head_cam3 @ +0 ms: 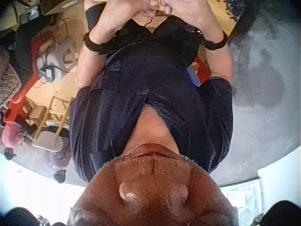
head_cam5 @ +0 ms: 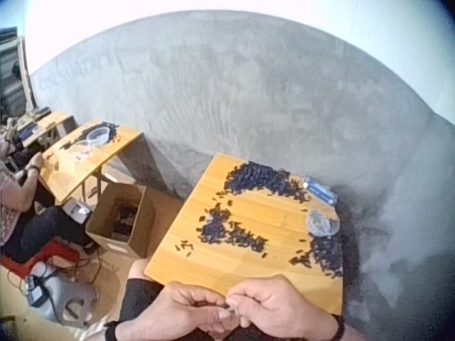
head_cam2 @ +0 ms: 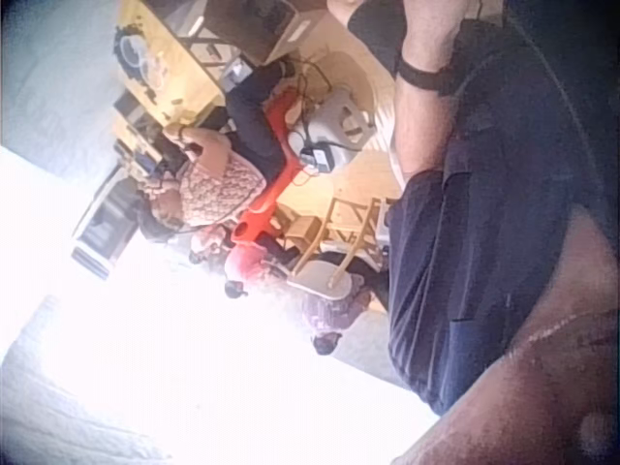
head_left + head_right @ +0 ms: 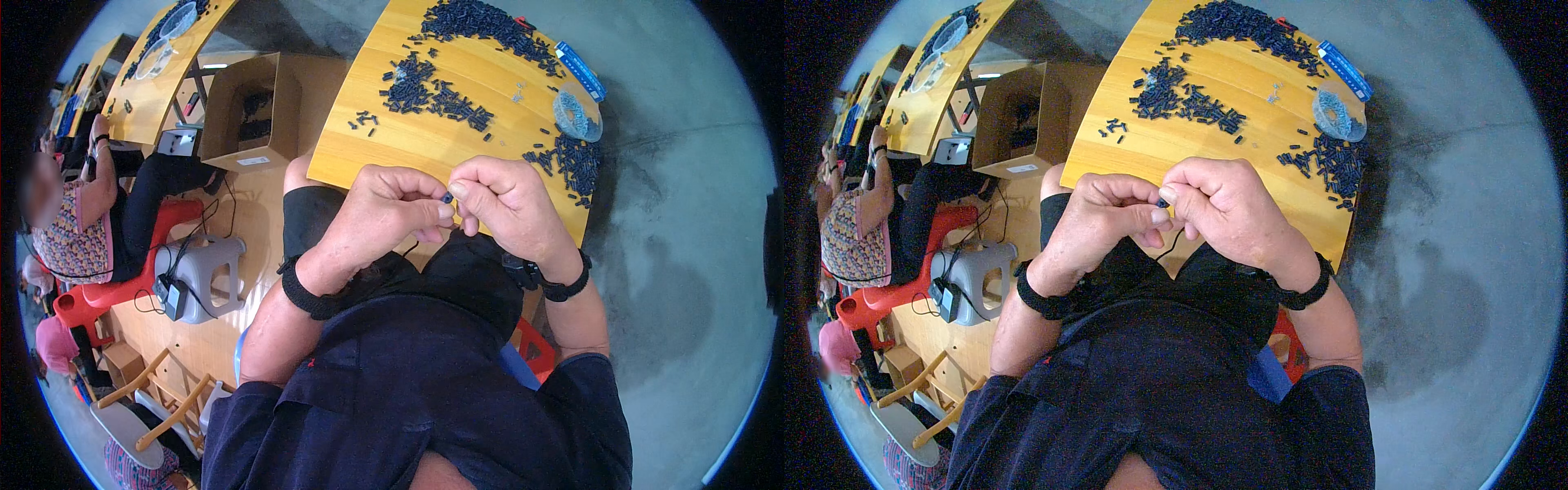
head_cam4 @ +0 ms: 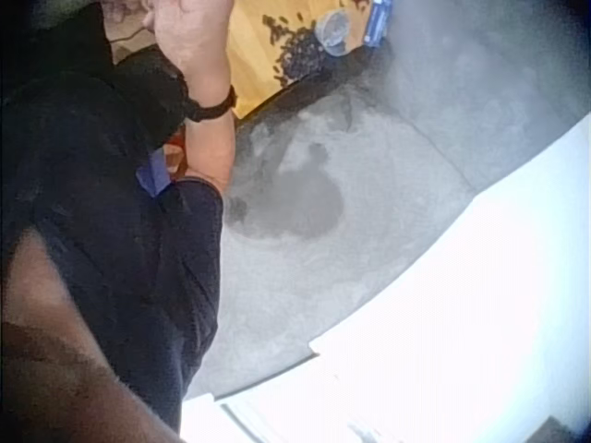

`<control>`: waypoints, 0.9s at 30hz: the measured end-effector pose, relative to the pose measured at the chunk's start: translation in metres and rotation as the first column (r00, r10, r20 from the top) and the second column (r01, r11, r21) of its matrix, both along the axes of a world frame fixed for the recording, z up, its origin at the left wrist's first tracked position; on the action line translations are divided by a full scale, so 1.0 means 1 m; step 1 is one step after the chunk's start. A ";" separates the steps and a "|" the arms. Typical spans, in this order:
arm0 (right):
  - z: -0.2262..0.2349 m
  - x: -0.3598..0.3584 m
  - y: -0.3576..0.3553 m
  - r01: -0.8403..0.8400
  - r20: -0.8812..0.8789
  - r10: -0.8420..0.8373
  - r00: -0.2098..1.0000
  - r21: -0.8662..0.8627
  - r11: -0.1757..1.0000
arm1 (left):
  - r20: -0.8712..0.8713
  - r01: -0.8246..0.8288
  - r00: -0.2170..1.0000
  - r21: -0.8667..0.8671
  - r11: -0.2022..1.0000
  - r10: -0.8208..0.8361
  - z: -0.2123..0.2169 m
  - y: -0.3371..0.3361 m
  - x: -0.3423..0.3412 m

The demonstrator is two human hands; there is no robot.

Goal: The person is assembling small black plastic components by inserting small pins into them at a workstation.

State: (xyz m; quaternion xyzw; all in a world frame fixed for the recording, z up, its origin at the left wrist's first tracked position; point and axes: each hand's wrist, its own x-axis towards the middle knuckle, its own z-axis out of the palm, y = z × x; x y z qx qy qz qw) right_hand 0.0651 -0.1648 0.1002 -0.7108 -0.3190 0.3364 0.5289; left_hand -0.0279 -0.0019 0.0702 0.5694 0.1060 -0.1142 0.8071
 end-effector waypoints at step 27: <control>0.002 -0.004 -0.006 0.156 0.028 -0.162 0.986 0.134 0.979 | 0.059 -0.148 0.985 -0.160 0.976 0.159 -0.035 -0.008 0.000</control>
